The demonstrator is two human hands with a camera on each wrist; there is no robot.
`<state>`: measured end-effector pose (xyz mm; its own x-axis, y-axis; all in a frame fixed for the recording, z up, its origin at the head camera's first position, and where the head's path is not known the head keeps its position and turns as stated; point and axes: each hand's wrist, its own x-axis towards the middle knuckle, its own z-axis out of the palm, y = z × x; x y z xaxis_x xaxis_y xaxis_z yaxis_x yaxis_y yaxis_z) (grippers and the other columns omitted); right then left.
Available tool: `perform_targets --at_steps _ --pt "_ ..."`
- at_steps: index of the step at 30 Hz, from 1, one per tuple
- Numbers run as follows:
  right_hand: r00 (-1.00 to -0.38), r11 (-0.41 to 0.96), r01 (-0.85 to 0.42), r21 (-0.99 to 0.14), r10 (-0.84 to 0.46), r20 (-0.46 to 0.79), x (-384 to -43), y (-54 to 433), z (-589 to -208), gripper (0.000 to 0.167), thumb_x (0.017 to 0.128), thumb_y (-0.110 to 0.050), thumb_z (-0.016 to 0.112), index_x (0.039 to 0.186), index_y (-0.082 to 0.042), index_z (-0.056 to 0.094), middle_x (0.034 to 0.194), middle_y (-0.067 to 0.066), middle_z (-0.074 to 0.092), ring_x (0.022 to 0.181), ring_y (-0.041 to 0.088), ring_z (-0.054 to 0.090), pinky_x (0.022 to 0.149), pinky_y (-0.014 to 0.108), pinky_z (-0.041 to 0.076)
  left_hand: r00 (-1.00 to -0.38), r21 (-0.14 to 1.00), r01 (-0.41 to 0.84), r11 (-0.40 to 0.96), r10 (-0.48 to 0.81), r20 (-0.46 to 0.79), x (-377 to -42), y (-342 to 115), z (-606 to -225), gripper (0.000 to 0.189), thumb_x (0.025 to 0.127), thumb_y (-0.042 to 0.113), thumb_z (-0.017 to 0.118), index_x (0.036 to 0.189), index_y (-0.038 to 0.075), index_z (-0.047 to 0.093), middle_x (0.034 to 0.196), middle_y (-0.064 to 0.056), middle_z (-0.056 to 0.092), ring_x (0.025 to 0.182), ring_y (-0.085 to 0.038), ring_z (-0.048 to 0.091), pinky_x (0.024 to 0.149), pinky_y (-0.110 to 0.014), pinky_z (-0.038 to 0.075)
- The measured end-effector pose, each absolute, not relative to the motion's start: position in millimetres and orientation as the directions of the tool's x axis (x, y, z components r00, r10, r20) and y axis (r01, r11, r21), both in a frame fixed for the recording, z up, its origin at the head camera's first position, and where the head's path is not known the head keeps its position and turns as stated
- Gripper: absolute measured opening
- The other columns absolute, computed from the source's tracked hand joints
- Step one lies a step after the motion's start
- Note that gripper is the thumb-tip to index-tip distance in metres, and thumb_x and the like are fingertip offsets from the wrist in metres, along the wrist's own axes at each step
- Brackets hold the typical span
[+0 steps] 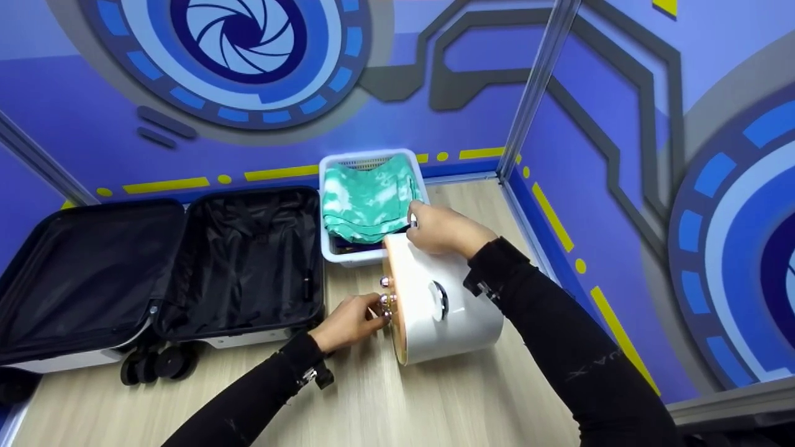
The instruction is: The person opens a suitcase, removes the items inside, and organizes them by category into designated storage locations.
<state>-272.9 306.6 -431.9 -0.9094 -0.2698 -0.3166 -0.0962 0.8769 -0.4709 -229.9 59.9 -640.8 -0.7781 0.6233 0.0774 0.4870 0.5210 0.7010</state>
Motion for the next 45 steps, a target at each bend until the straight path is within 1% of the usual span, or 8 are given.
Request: perform_targets --at_steps 4,11,19,25,28,32,38,45 --pt "-0.907 0.877 -0.093 -0.472 -0.270 -0.323 -272.9 305.8 -432.0 0.077 0.110 -0.030 0.053 0.174 0.000 0.023 0.166 0.032 0.049 0.137 0.046 0.065 0.097 0.052 0.065 -0.798 0.722 0.459 0.517 0.598 0.078 -229.4 61.2 -646.3 0.014 0.094 0.007 0.076 0.108 0.005 0.076 0.096 -0.005 0.083 0.077 -0.006 0.066 0.070 -0.018 0.051" --pt "-0.909 0.876 -0.106 -0.471 -0.277 -0.312 -272.4 307.8 -431.9 0.045 0.110 -0.028 0.054 0.150 -0.008 0.053 0.138 0.025 0.068 0.115 0.039 0.071 0.086 0.048 0.066 -0.811 0.760 0.428 0.489 0.579 0.085 -230.0 65.1 -650.8 0.016 0.090 0.006 0.077 0.106 0.004 0.077 0.095 -0.006 0.082 0.079 -0.006 0.069 0.070 -0.018 0.053" --pt "-0.911 0.878 -0.090 -0.471 -0.264 -0.318 -273.1 306.8 -431.9 0.069 0.109 -0.028 0.054 0.169 -0.002 0.034 0.152 0.029 0.061 0.127 0.042 0.069 0.096 0.053 0.065 -0.816 0.802 0.390 0.452 0.573 0.074 -232.3 61.9 -655.1 0.015 0.091 0.005 0.077 0.105 0.003 0.079 0.098 -0.008 0.083 0.086 -0.013 0.076 0.072 -0.018 0.057" --pt "-0.906 0.874 -0.118 -0.472 -0.289 -0.309 -273.6 304.0 -431.4 0.064 0.109 -0.027 0.054 0.166 -0.003 0.039 0.153 0.028 0.061 0.134 0.042 0.065 0.103 0.055 0.061 -0.822 0.774 0.388 0.500 0.567 0.045 -230.4 50.6 -651.7 0.013 0.092 0.009 0.077 0.105 0.004 0.078 0.096 -0.005 0.082 0.080 -0.004 0.068 0.073 -0.019 0.055" --pt "-0.907 0.873 -0.100 -0.478 -0.277 -0.317 -272.9 304.8 -430.8 0.060 0.109 -0.027 0.055 0.163 -0.004 0.042 0.149 0.028 0.063 0.129 0.042 0.067 0.097 0.054 0.064 -0.829 0.750 0.392 0.532 0.557 0.039 -227.1 44.6 -647.8 0.011 0.095 0.012 0.078 0.105 0.007 0.079 0.095 -0.004 0.082 0.078 -0.004 0.068 0.073 -0.020 0.056" --pt "-0.908 0.871 -0.094 -0.482 -0.273 -0.317 -272.1 305.5 -430.5 0.052 0.109 -0.026 0.056 0.156 -0.006 0.049 0.141 0.026 0.067 0.122 0.041 0.070 0.090 0.050 0.066 -0.848 0.715 0.402 0.572 0.528 0.055 -219.8 36.9 -644.5 0.008 0.097 0.011 0.079 0.104 0.008 0.080 0.096 -0.002 0.083 0.079 -0.009 0.073 0.074 -0.025 0.059" --pt "-0.912 0.878 -0.097 -0.468 -0.267 -0.311 -271.8 305.3 -430.7 0.060 0.108 -0.027 0.055 0.163 -0.005 0.043 0.147 0.027 0.065 0.127 0.041 0.068 0.096 0.054 0.064 -0.879 0.628 0.419 0.655 0.467 0.099 -206.3 27.3 -640.9 0.007 0.098 0.011 0.078 0.103 0.009 0.082 0.099 -0.005 0.084 0.093 -0.023 0.081 0.085 -0.039 0.064" --pt "-0.912 0.881 -0.109 -0.461 -0.273 -0.307 -273.1 304.7 -430.6 0.048 0.109 -0.027 0.055 0.152 -0.006 0.052 0.145 0.026 0.066 0.131 0.043 0.066 0.104 0.060 0.060 -0.869 0.511 0.491 0.705 0.436 0.234 -195.2 15.9 -640.8 0.016 0.095 0.006 0.078 0.082 0.010 0.071 0.082 -0.010 0.079 0.080 -0.033 0.081 0.070 -0.049 0.063"
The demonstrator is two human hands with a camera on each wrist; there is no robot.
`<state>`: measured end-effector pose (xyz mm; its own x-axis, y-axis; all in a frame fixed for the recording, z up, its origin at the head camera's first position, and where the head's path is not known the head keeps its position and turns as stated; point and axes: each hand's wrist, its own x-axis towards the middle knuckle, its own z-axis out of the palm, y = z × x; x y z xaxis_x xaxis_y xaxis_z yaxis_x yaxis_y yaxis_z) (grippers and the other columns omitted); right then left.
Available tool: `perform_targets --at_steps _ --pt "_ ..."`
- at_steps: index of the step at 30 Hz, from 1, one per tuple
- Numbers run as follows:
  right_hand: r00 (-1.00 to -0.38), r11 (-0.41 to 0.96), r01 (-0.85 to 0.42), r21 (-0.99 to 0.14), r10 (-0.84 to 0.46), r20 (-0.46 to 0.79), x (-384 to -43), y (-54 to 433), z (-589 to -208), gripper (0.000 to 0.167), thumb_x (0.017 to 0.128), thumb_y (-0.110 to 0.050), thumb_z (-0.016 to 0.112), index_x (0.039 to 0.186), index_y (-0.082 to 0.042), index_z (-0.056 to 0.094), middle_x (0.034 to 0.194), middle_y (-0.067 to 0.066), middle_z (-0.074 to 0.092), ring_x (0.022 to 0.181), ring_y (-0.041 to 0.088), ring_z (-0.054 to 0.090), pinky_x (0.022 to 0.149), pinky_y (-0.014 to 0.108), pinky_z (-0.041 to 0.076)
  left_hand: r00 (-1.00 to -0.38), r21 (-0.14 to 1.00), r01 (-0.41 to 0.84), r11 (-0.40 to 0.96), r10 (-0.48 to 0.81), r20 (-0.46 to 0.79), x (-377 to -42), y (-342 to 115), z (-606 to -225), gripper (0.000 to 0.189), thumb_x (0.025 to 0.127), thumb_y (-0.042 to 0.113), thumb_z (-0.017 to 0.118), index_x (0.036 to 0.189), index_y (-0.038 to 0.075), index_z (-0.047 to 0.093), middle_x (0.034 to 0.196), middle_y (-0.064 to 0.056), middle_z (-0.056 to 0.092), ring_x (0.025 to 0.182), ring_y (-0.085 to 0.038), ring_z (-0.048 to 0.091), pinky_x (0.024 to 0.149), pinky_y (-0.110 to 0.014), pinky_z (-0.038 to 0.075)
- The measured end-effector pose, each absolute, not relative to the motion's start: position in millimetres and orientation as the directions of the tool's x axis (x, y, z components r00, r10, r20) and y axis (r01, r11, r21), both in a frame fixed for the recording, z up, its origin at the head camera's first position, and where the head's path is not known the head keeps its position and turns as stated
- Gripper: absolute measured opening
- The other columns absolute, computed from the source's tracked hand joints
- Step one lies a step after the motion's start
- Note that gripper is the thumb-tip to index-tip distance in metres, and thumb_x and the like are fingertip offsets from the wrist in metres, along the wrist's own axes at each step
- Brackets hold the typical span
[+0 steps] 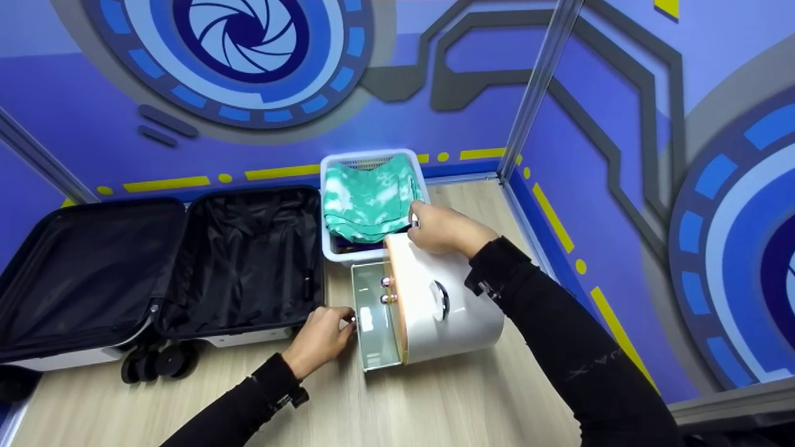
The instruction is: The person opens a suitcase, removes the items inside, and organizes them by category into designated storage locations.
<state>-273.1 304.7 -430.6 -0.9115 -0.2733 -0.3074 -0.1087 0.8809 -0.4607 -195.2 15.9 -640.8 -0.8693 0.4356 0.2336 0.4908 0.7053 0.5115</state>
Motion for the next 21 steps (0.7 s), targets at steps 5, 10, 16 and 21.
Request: perform_targets --at_steps 5,10,16,21 --pt "-0.914 0.882 -0.124 -0.454 -0.279 -0.294 -274.0 305.3 -432.4 0.038 0.108 -0.026 0.055 0.142 -0.010 0.056 0.137 0.024 0.069 0.125 0.041 0.067 0.102 0.059 0.060 -0.854 0.447 0.520 0.728 0.434 0.287 -190.4 8.0 -641.2 0.019 0.094 0.003 0.078 0.079 0.009 0.068 0.079 -0.012 0.078 0.077 -0.036 0.080 0.065 -0.049 0.062" --pt "-0.913 0.877 -0.148 -0.457 -0.298 -0.277 -274.4 305.9 -433.0 0.034 0.107 -0.023 0.054 0.138 -0.010 0.058 0.129 0.023 0.070 0.115 0.038 0.069 0.090 0.050 0.063 -0.855 0.431 0.518 0.739 0.428 0.294 -189.3 3.0 -641.0 0.019 0.094 0.001 0.078 0.078 0.008 0.068 0.079 -0.013 0.078 0.074 -0.036 0.080 0.060 -0.047 0.062" --pt "-0.915 0.881 -0.121 -0.457 -0.278 -0.292 -274.6 305.8 -434.6 0.050 0.108 -0.027 0.055 0.153 -0.004 0.051 0.137 0.025 0.068 0.121 0.040 0.069 0.091 0.051 0.065 -0.838 0.384 0.544 0.746 0.458 0.297 -189.2 -2.0 -636.7 0.017 0.093 0.001 0.077 0.081 0.007 0.068 0.077 -0.013 0.077 0.072 -0.037 0.079 0.059 -0.048 0.061" --pt "-0.913 0.884 -0.113 -0.453 -0.273 -0.304 -273.7 305.8 -433.4 0.062 0.109 -0.029 0.054 0.163 -0.002 0.042 0.141 0.027 0.066 0.121 0.041 0.070 0.090 0.050 0.066 -0.808 0.359 0.587 0.726 0.503 0.306 -192.5 -8.8 -607.5 0.017 0.097 0.006 0.073 0.082 0.011 0.065 0.075 -0.008 0.074 0.068 -0.031 0.077 0.055 -0.042 0.060"
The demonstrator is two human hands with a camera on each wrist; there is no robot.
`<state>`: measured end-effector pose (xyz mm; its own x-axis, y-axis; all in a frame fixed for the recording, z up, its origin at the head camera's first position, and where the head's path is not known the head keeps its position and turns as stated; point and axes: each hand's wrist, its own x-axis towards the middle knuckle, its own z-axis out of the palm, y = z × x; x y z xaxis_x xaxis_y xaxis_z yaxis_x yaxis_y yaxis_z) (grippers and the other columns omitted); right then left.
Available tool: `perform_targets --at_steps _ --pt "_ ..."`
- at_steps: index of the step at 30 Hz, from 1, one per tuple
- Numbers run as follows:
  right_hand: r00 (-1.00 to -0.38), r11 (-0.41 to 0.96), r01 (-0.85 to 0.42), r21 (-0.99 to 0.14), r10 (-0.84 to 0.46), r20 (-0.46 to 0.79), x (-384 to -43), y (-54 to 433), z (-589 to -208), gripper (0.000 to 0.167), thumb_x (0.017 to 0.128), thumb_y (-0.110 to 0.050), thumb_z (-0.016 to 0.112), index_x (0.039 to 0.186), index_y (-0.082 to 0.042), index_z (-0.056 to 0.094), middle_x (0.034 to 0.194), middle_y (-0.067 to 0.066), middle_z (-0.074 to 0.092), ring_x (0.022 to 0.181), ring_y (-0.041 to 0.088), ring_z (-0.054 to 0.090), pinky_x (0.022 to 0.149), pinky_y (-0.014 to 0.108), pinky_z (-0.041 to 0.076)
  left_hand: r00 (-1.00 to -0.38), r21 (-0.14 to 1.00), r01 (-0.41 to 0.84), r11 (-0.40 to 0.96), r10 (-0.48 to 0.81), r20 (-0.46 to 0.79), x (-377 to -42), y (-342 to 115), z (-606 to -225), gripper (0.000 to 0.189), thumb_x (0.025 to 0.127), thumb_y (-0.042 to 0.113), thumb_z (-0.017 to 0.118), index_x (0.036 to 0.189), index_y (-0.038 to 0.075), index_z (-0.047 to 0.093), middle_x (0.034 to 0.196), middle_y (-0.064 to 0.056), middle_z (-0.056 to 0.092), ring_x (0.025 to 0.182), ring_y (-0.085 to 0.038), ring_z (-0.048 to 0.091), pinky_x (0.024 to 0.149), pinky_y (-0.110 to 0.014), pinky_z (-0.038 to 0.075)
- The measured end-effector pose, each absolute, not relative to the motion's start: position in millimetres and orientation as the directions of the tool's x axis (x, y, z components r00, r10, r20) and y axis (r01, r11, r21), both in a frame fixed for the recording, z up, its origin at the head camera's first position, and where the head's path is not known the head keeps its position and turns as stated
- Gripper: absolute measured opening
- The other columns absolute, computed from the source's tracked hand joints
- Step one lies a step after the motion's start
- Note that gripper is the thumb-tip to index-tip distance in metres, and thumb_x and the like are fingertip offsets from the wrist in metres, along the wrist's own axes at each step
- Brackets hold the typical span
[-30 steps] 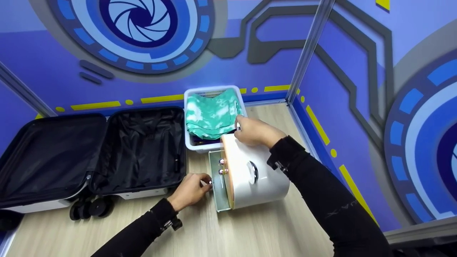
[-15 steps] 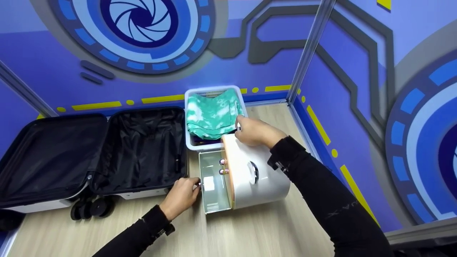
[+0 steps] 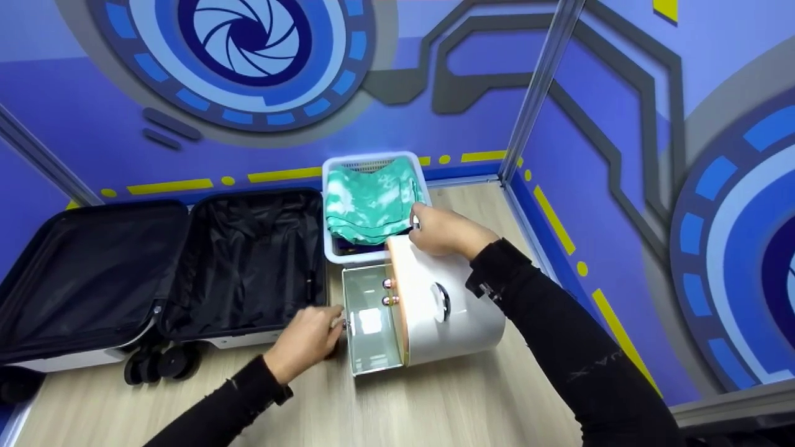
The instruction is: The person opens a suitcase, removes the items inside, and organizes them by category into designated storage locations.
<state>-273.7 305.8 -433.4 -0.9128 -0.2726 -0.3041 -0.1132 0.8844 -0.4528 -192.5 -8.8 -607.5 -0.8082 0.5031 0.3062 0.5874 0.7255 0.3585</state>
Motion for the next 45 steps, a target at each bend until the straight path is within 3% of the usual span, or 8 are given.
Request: perform_targets --at_steps 3,7,13,20,31,33,40,45 --pt "-0.914 0.884 -0.112 -0.454 -0.271 -0.301 -272.8 304.8 -432.4 0.066 0.110 -0.029 0.054 0.167 -0.001 0.037 0.145 0.028 0.065 0.123 0.041 0.070 0.091 0.050 0.066 -0.826 0.446 0.563 0.696 0.489 0.280 -208.1 -17.6 -583.1 0.013 0.101 0.010 0.070 0.087 0.010 0.072 0.078 -0.006 0.076 0.069 -0.025 0.076 0.058 -0.040 0.061" --pt "-0.914 0.884 -0.118 -0.453 -0.274 -0.298 -272.2 303.8 -431.8 0.065 0.110 -0.029 0.053 0.167 -0.002 0.038 0.146 0.029 0.065 0.125 0.042 0.069 0.094 0.052 0.065 -0.891 0.523 0.444 0.728 0.418 0.176 -245.4 -33.6 -564.1 0.014 0.103 0.017 0.071 0.105 0.007 0.082 0.096 -0.011 0.083 0.086 -0.030 0.081 0.076 -0.047 0.066" --pt "-0.913 0.885 -0.127 -0.448 -0.281 -0.295 -271.9 303.1 -432.1 0.060 0.110 -0.028 0.054 0.164 -0.004 0.042 0.148 0.030 0.064 0.123 0.042 0.069 0.094 0.054 0.064 -0.930 0.429 0.314 0.847 0.364 -0.039 -297.8 -53.1 -563.0 0.023 0.101 0.024 0.078 0.094 0.002 0.078 0.105 -0.027 0.080 0.104 -0.049 0.079 0.092 -0.061 0.063" --pt "-0.913 0.872 -0.119 -0.475 -0.284 -0.294 -271.9 303.4 -435.3 0.069 0.110 -0.028 0.053 0.171 -0.004 0.032 0.155 0.030 0.060 0.131 0.043 0.067 0.098 0.055 0.064 -0.920 0.341 0.254 0.905 0.335 -0.205 -334.0 -55.1 -578.7 0.033 0.099 0.021 0.080 0.114 -0.008 0.077 0.122 -0.032 0.077 0.116 -0.051 0.076 0.101 -0.059 0.062" --pt "-0.910 0.879 -0.080 -0.470 -0.256 -0.325 -271.6 305.9 -432.4 0.073 0.111 -0.031 0.054 0.175 -0.009 0.027 0.156 0.028 0.059 0.125 0.041 0.070 0.087 0.047 0.067 -0.868 0.245 0.337 0.909 0.401 -0.292 -350.8 -49.5 -582.8 0.030 0.094 0.014 0.082 0.114 -0.009 0.078 0.122 -0.031 0.078 0.113 -0.048 0.076 0.100 -0.055 0.062" --pt "-0.911 0.881 -0.084 -0.466 -0.258 -0.322 -271.4 305.8 -432.0 0.071 0.111 -0.031 0.053 0.174 -0.009 0.029 0.156 0.028 0.060 0.126 0.041 0.069 0.087 0.048 0.067 -0.861 0.248 0.347 0.905 0.412 -0.298 -364.4 -51.4 -604.5 0.035 0.094 0.019 0.085 0.115 -0.008 0.078 0.123 -0.029 0.078 0.113 -0.046 0.077 0.099 -0.052 0.063" --pt "-0.912 0.875 -0.104 -0.474 -0.274 -0.305 -272.1 304.7 -432.1 0.037 0.110 -0.029 0.053 0.144 -0.014 0.055 0.136 0.022 0.069 0.116 0.038 0.071 0.082 0.044 0.066 -0.857 0.183 0.376 0.908 0.416 -0.303 -404.8 -44.8 -669.6 0.033 0.084 0.020 0.089 0.110 0.001 0.082 0.116 -0.025 0.081 0.104 -0.046 0.078 0.088 -0.056 0.064" --pt "-0.913 0.879 -0.105 -0.466 -0.271 -0.306 -271.6 305.2 -431.8 0.055 0.110 -0.029 0.053 0.161 -0.008 0.045 0.145 0.026 0.066 0.123 0.040 0.069 0.092 0.051 0.065 -0.857 0.192 0.387 0.902 0.429 -0.285 -406.8 -42.2 -683.2 0.023 0.083 0.013 0.084 0.104 0.005 0.083 0.110 -0.022 0.082 0.095 -0.038 0.080 0.076 -0.051 0.064"
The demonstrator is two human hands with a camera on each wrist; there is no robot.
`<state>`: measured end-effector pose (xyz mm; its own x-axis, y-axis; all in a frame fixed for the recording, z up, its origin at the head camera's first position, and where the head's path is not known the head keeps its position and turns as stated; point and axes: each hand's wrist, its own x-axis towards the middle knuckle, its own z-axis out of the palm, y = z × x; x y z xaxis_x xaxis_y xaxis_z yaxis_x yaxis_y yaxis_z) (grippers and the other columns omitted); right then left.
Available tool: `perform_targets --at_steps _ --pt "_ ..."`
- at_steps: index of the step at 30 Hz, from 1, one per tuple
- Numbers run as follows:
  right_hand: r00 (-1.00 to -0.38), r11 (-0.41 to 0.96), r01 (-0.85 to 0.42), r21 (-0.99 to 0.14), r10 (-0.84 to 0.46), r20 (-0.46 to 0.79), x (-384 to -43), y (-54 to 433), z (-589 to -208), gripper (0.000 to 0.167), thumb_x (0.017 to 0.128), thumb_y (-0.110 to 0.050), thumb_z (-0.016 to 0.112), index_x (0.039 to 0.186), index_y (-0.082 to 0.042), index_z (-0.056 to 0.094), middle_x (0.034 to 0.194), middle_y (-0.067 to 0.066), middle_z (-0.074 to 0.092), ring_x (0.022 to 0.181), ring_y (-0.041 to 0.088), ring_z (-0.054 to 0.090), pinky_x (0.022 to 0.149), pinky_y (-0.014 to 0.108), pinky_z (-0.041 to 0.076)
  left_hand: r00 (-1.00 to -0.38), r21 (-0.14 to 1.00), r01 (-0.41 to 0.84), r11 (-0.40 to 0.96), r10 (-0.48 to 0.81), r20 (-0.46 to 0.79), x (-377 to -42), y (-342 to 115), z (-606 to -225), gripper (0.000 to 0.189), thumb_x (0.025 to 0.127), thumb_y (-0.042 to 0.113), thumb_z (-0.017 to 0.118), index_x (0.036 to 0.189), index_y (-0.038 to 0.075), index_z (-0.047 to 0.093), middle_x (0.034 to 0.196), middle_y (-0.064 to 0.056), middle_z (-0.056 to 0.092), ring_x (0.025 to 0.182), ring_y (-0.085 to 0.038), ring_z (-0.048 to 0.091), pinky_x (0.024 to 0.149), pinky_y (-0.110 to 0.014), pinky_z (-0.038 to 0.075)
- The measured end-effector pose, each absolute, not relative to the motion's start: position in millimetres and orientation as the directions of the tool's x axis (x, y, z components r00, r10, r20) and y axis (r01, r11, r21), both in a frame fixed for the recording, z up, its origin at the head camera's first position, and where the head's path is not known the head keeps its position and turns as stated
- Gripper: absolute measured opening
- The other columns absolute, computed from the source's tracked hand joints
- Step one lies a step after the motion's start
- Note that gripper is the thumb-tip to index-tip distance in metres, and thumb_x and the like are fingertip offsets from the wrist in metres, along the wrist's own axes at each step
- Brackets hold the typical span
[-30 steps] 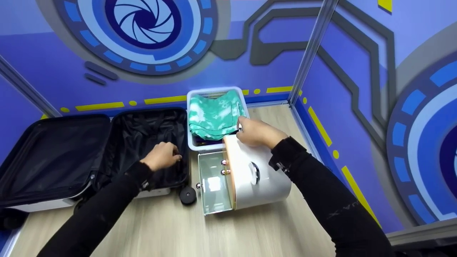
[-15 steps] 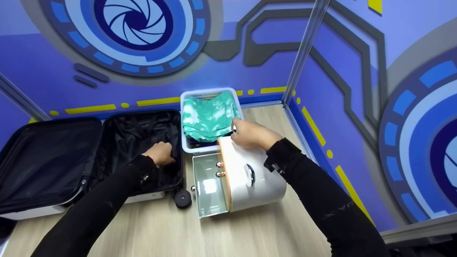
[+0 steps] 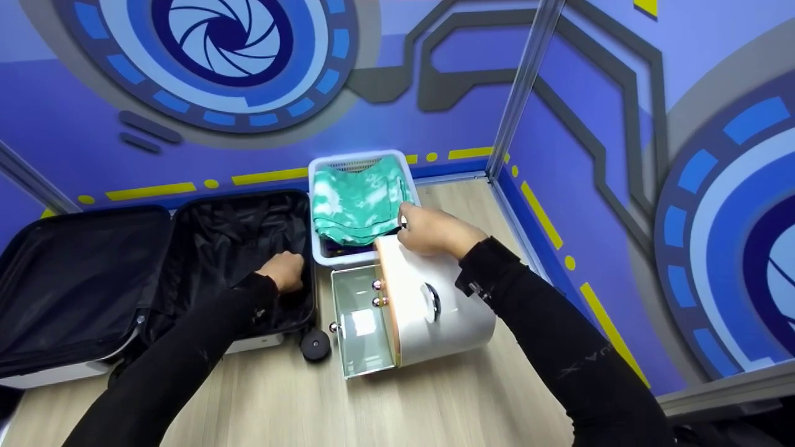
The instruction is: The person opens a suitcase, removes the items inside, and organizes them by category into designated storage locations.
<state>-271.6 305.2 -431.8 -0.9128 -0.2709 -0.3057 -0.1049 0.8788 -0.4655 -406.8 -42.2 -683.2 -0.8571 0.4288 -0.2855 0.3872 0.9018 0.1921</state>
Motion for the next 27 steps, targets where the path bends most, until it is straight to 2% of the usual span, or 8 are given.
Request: perform_targets --at_steps 3,5,9,11,14,18,22,27 --pt "-0.912 0.879 -0.110 -0.464 -0.275 -0.304 -271.3 304.6 -430.7 0.064 0.110 -0.028 0.053 0.167 -0.005 0.037 0.151 0.028 0.062 0.128 0.042 0.067 0.100 0.055 0.062 -0.859 0.187 0.381 0.906 0.421 -0.292 -392.6 -41.1 -663.1 0.020 0.082 0.009 0.081 0.101 0.002 0.082 0.108 -0.024 0.082 0.094 -0.041 0.079 0.074 -0.052 0.063" --pt "-0.912 0.881 -0.108 -0.460 -0.272 -0.308 -271.2 304.5 -430.8 0.070 0.110 -0.029 0.053 0.171 -0.003 0.030 0.158 0.030 0.057 0.134 0.043 0.064 0.106 0.057 0.059 -0.866 0.210 0.369 0.905 0.417 -0.275 -377.1 -41.1 -639.6 0.025 0.083 0.008 0.081 0.105 -0.001 0.079 0.111 -0.027 0.080 0.099 -0.044 0.079 0.080 -0.054 0.064" --pt "-0.909 0.884 -0.097 -0.458 -0.266 -0.321 -270.6 304.6 -430.5 0.076 0.111 -0.030 0.053 0.175 -0.003 0.023 0.166 0.032 0.050 0.139 0.046 0.062 0.105 0.057 0.061 -0.890 0.266 0.335 0.904 0.396 -0.225 -356.3 -42.4 -601.1 0.046 0.086 0.011 0.084 0.126 -0.006 0.068 0.124 -0.034 0.075 0.116 -0.052 0.075 0.101 -0.060 0.061" --pt "-0.908 0.885 -0.091 -0.456 -0.261 -0.327 -270.4 304.4 -430.6 0.078 0.111 -0.030 0.053 0.176 -0.003 0.019 0.169 0.033 0.045 0.143 0.047 0.060 0.107 0.058 0.060 -0.902 0.290 0.339 0.895 0.397 -0.171 -354.0 -46.3 -592.0 0.055 0.085 0.014 0.084 0.132 -0.004 0.064 0.126 -0.035 0.074 0.117 -0.054 0.074 0.102 -0.062 0.060" --pt "-0.909 0.886 -0.099 -0.454 -0.266 -0.322 -271.3 303.6 -431.1 0.075 0.111 -0.030 0.053 0.174 -0.002 0.024 0.167 0.033 0.048 0.143 0.049 0.059 0.109 0.060 0.058 -0.918 0.329 0.335 0.883 0.384 -0.095 -348.8 -49.0 -573.7 0.054 0.085 0.017 0.083 0.132 0.000 0.062 0.125 -0.032 0.074 0.116 -0.054 0.073 0.098 -0.064 0.060" --pt "-0.908 0.885 -0.093 -0.456 -0.263 -0.325 -271.8 303.8 -431.1 0.076 0.110 -0.031 0.053 0.174 -0.002 0.023 0.167 0.033 0.047 0.139 0.048 0.062 0.104 0.057 0.061 -0.930 0.459 0.315 0.831 0.366 -0.023 -329.3 -39.6 -543.9 0.046 0.086 0.024 0.083 0.122 0.007 0.061 0.116 -0.022 0.074 0.108 -0.046 0.073 0.092 -0.058 0.059" --pt "-0.907 0.880 -0.087 -0.467 -0.264 -0.328 -270.9 305.5 -430.4 0.078 0.111 -0.032 0.053 0.176 -0.005 0.020 0.166 0.032 0.048 0.130 0.044 0.067 0.089 0.048 0.067 -0.912 0.608 0.308 0.732 0.410 -0.031 -300.5 -18.7 -521.3 0.046 0.088 0.021 0.083 0.128 0.011 0.061 0.116 -0.012 0.072 0.101 -0.031 0.071 0.085 -0.047 0.060" --pt "-0.906 0.868 -0.093 -0.488 -0.277 -0.321 -270.7 304.8 -430.8 0.077 0.111 -0.031 0.051 0.177 -0.008 0.018 0.162 0.032 0.053 0.123 0.041 0.070 0.081 0.043 0.067 -0.860 0.662 0.367 0.654 0.509 -0.026 -269.7 7.1 -518.5 0.044 0.089 0.012 0.080 0.128 0.014 0.060 0.116 -0.006 0.069 0.098 -0.023 0.069 0.081 -0.037 0.061"
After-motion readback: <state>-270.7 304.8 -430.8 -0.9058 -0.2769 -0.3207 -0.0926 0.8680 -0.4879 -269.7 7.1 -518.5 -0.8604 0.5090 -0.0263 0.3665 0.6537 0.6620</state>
